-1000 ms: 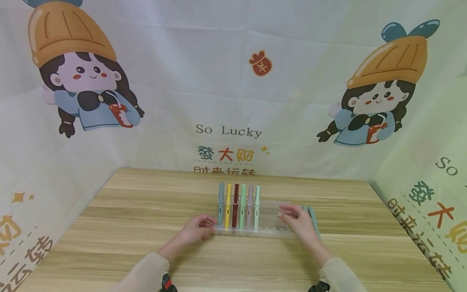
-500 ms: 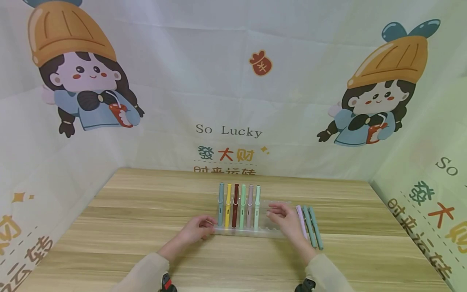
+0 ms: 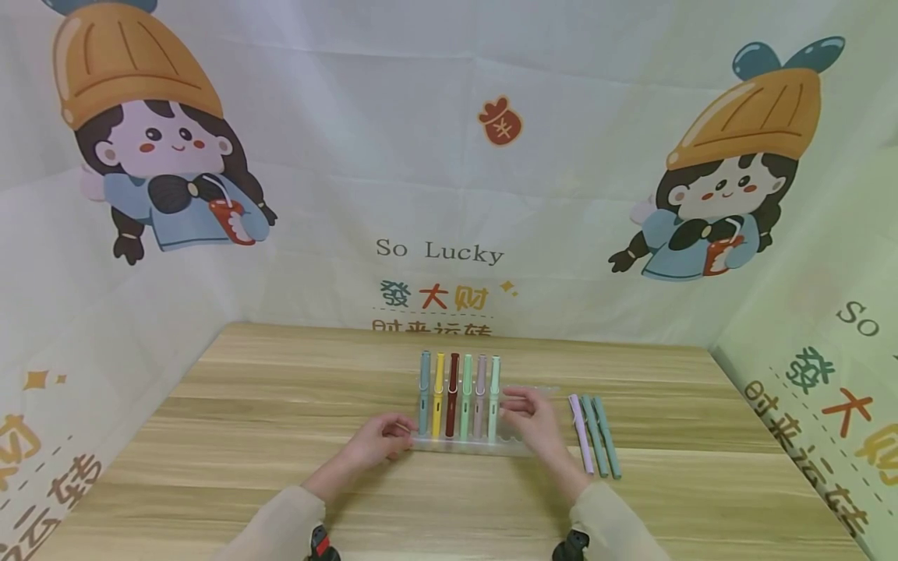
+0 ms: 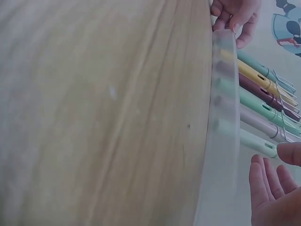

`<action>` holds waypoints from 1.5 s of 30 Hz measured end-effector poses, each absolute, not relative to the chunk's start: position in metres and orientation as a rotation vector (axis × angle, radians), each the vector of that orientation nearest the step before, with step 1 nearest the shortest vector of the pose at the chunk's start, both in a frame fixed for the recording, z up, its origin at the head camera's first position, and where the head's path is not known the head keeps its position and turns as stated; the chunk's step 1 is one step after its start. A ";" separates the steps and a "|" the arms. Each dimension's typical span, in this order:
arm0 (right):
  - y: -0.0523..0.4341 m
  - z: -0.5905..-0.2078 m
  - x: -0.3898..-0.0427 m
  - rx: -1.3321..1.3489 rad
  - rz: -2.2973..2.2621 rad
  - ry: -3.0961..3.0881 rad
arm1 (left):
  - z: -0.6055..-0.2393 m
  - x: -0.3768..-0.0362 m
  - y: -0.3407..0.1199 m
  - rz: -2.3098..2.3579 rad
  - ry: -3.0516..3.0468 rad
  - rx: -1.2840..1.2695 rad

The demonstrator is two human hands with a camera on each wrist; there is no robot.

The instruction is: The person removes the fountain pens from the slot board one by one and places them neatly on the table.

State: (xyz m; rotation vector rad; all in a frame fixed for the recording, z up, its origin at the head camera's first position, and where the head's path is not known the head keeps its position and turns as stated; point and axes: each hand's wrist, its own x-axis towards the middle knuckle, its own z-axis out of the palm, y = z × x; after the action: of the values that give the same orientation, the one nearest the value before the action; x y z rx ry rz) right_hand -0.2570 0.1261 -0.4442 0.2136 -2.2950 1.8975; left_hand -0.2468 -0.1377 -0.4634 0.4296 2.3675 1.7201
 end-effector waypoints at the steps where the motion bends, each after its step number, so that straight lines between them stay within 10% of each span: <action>1: 0.125 -0.444 -0.257 0.216 1.899 -2.296 | -0.463 -0.247 -0.138 1.720 2.367 0.428; 45: 0.119 -0.440 -0.261 0.144 1.851 -2.288 | -0.463 -0.248 -0.138 1.680 2.372 0.439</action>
State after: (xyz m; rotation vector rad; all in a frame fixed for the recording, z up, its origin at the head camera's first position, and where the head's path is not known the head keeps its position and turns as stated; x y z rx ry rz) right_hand -0.2608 0.1191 -0.4398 0.1441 -2.2878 1.8511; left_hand -0.2476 -0.1384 -0.4627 0.4387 2.3722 1.6796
